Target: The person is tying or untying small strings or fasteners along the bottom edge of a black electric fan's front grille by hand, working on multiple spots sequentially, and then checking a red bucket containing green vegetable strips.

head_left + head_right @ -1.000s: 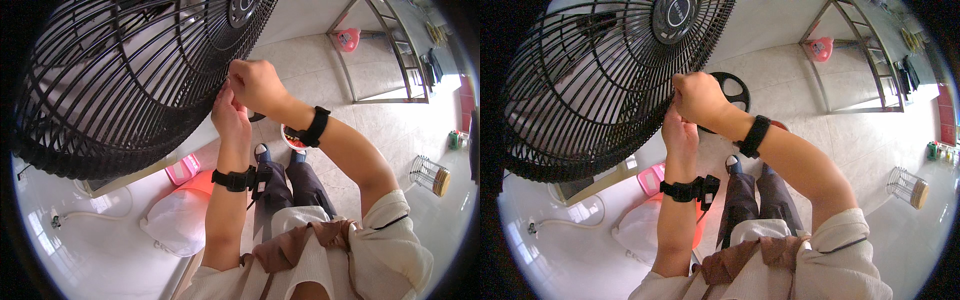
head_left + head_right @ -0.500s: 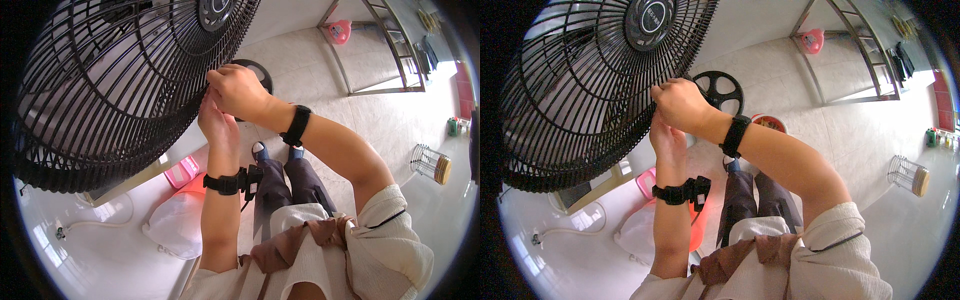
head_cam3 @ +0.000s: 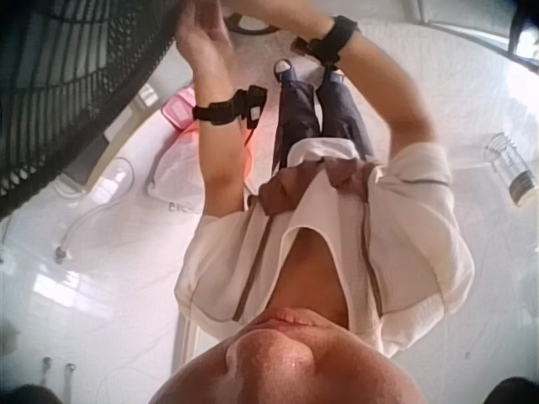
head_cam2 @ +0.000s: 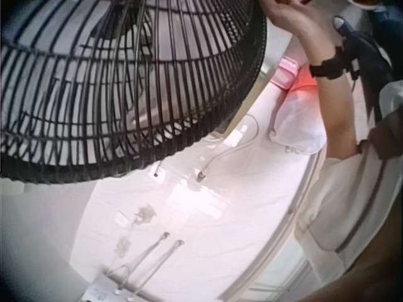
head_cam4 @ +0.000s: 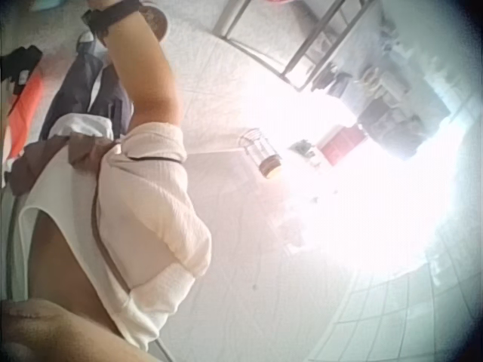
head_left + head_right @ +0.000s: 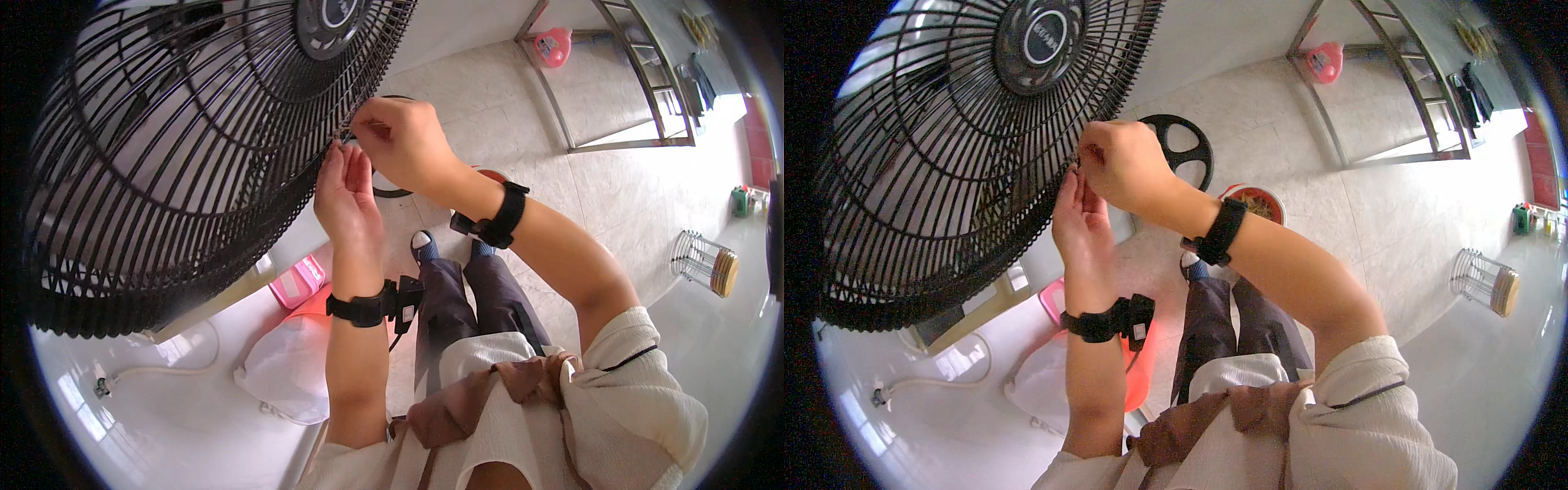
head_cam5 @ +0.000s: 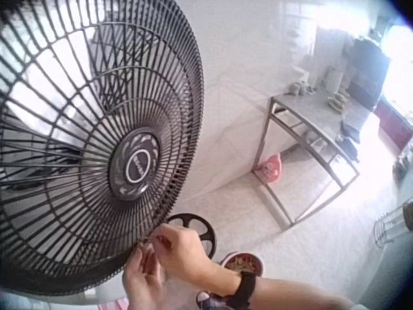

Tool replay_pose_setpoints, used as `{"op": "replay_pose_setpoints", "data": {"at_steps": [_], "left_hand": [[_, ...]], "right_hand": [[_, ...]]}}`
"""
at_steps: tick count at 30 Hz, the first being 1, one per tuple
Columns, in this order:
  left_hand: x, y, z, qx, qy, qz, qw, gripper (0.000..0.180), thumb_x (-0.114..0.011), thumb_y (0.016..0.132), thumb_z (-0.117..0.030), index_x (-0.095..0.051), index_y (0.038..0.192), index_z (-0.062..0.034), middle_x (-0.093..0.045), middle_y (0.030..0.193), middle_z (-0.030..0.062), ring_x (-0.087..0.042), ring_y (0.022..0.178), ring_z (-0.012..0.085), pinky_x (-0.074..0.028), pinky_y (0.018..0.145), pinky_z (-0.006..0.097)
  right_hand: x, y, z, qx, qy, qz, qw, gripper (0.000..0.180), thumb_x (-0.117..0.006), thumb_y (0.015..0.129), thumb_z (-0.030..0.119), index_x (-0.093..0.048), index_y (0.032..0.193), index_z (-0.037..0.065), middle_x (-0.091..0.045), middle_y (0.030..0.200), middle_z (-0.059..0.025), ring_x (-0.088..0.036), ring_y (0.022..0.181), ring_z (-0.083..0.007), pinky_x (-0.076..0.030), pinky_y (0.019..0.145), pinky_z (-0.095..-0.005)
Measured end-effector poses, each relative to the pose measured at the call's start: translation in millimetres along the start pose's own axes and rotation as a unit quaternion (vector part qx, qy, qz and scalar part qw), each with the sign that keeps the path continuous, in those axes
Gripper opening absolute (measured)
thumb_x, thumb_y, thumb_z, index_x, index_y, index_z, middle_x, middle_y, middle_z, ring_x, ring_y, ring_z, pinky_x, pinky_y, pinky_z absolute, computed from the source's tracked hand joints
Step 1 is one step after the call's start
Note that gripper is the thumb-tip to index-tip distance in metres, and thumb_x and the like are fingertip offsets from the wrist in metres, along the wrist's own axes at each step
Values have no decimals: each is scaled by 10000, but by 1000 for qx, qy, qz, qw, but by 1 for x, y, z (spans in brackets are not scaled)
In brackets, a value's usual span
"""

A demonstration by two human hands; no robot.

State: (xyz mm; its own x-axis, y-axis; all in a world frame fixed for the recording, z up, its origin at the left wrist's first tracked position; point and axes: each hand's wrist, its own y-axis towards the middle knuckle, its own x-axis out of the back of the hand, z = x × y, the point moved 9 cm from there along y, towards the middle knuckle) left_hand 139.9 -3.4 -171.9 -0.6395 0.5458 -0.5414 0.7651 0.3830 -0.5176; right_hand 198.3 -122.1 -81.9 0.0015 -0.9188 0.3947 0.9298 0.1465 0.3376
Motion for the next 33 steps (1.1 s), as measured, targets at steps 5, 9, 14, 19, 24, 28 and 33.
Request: {"op": "replay_pose_setpoints", "data": {"at_steps": [5, 9, 14, 19, 24, 28, 33], "left_hand": [[4, 3, -8, -6, 16, -4, 1000, 222, -548, 834, -102, -530, 1010, 32, -561, 893, 75, -556, 840, 164, -495, 798, 277], [4, 4, -6, 3, 22, 3, 1000, 207, -528, 844, -90, -534, 1004, 42, -566, 916, 87, -557, 872, 175, -483, 833, 288], [2, 3, -9, -13, 46, 1, 999, 224, -518, 849, -89, -526, 1024, 51, -557, 963, 96, -546, 906, 170, -465, 874, 289], [0, 2, -12, -20, 60, 8, 998, 243, -517, 850, -106, -524, 1039, 47, -556, 999, 98, -539, 925, 162, -431, 903, 283], [2, 4, -11, -13, 68, 14, 997, 239, -522, 848, -118, -538, 1038, 26, -565, 1002, 86, -539, 927, 141, -421, 861, 253], [4, 7, -10, -8, 60, 28, 998, 230, -532, 841, -116, -545, 1034, 9, -581, 970, 71, -545, 916, 134, -432, 816, 242], [3, 5, -8, -5, 56, 25, 998, 235, -532, 840, -111, -539, 1037, 16, -577, 981, 79, -549, 910, 144, -439, 822, 253]], "right_hand": [[-9, -10, -39, -197, 157, -7, 968, 128, -593, 761, 97, -604, 799, -24, -592, 632, -80, -532, 561, -107, -435, 531, -246], [-24, -7, -43, -212, 203, 10, 956, 168, -588, 766, 129, -603, 809, -33, -588, 639, -78, -510, 574, -101, -427, 542, -255], [-28, 5, -50, -211, 197, 52, 956, 169, -591, 731, 136, -606, 782, -24, -611, 681, -114, -568, 621, -154, -458, 601, -285], [-35, 18, -34, -130, 103, 106, 980, 130, -578, 673, 108, -595, 713, -15, -594, 651, -143, -581, 611, -263, -470, 600, -337], [-33, 15, -7, 26, -31, 23, 999, 73, -579, 624, 59, -549, 670, 12, -552, 630, -132, -536, 619, -319, -446, 574, -389], [-16, 0, 0, 45, 3, -57, 997, 67, -579, 648, 29, -543, 704, 26, -538, 658, -135, -524, 641, -318, -432, 563, -389], [-18, 3, -16, -22, 114, -61, 991, 35, -558, 688, 36, -549, 689, 2, -543, 629, -153, -535, 585, -314, -437, 541, -381]]}}
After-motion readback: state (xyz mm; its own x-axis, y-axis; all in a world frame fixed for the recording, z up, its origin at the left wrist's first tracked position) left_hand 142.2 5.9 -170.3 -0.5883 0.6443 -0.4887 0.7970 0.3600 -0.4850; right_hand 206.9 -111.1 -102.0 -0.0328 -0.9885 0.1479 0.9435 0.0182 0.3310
